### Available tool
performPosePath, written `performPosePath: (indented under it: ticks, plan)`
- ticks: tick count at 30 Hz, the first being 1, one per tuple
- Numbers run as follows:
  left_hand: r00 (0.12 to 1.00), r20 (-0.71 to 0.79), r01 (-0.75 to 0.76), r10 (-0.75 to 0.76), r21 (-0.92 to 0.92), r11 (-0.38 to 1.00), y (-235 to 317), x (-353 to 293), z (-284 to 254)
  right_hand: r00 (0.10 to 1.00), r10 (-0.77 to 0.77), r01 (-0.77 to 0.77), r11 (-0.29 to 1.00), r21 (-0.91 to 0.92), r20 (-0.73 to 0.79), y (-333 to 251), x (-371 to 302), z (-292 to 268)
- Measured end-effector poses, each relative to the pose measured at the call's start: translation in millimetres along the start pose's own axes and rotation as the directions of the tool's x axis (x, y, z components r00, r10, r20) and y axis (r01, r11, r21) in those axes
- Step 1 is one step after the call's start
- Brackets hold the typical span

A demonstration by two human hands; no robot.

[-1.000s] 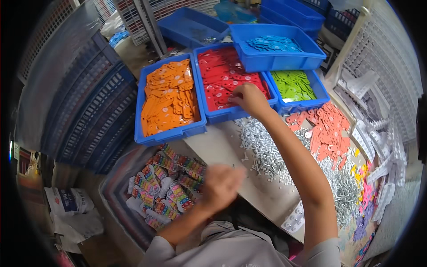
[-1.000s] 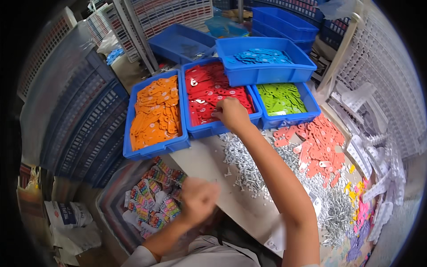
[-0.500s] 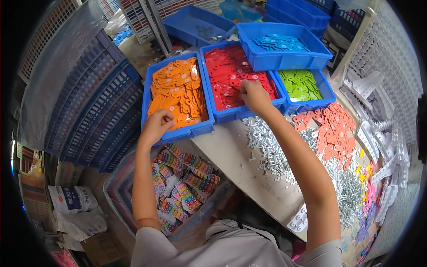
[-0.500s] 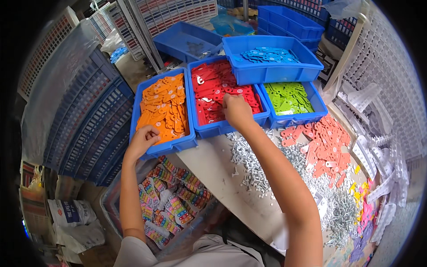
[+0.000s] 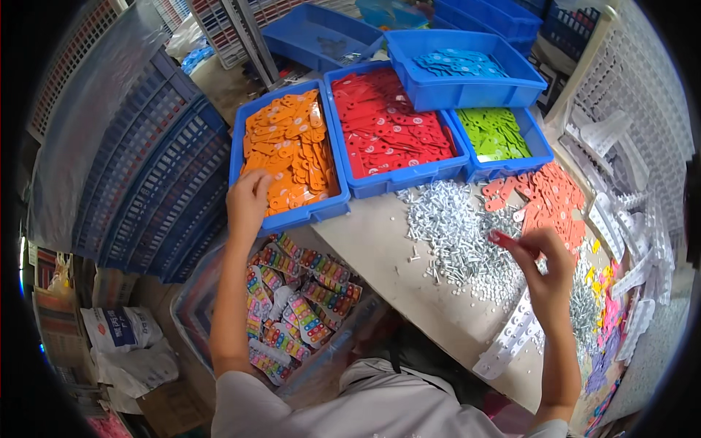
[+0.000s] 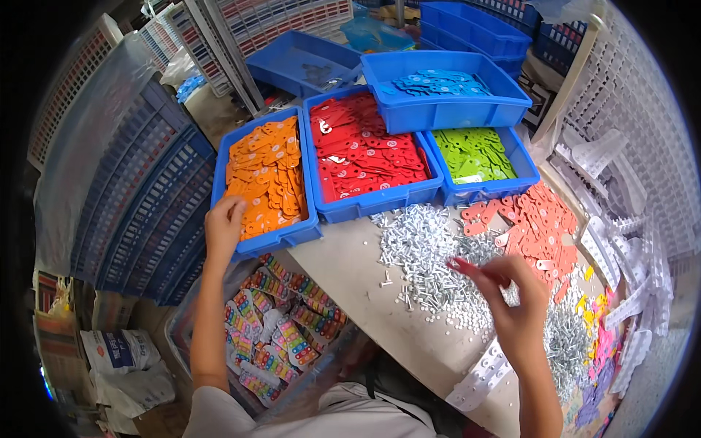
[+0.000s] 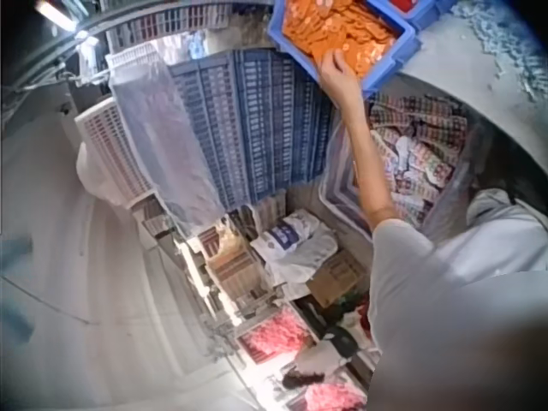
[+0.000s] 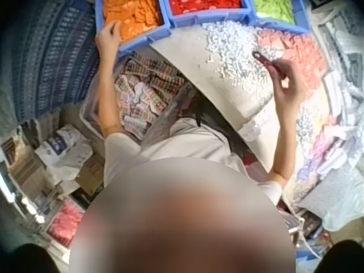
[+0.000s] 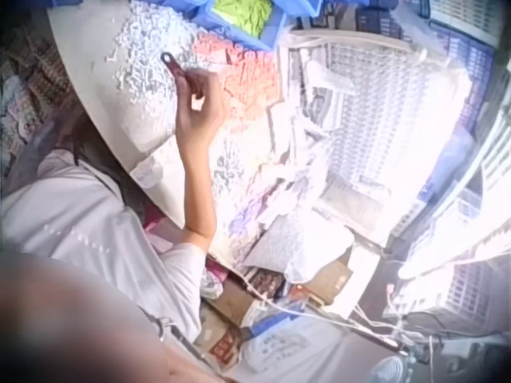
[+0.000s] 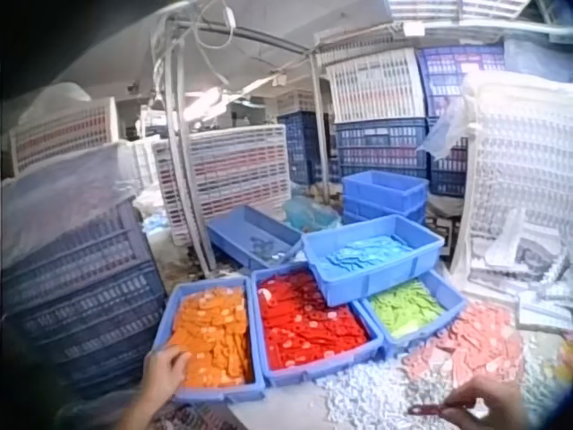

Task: Assembling toy xylophones by manually attaching colorful plastic keys and metal fasteners to a base.

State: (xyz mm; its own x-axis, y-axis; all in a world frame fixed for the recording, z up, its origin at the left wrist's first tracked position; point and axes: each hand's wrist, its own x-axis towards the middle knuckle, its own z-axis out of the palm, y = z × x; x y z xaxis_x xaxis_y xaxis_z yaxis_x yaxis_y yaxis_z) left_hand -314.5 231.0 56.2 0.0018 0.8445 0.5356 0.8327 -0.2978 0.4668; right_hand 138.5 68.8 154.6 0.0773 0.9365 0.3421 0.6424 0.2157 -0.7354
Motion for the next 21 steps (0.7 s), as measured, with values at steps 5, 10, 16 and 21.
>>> performPosePath:
  ticks: [5,10,16,21]
  plan:
    - [0.998,0.058,0.016,0.010,-0.435,0.900,123.4,-22.5,18.4,0.902,0.412,-0.380,0.901,0.209,-0.133,28.7,-93.1,-53.8]
    - [0.881,0.448,0.289,0.152,-0.763,0.578,215.7,-80.4,54.1,0.795,0.549,-0.457,0.822,0.340,-0.258,40.1,-150.3,-53.7]
    - [0.652,0.669,0.605,0.357,-0.742,0.288,286.9,-120.3,106.5,0.834,0.412,-0.492,0.856,-0.158,-0.368,53.6,-180.7,-60.1]
    - [0.519,0.775,0.698,0.360,-0.627,0.344,313.1,-130.3,132.7,0.826,0.409,-0.508,0.838,-0.197,-0.389,76.1,-181.1,-65.0]
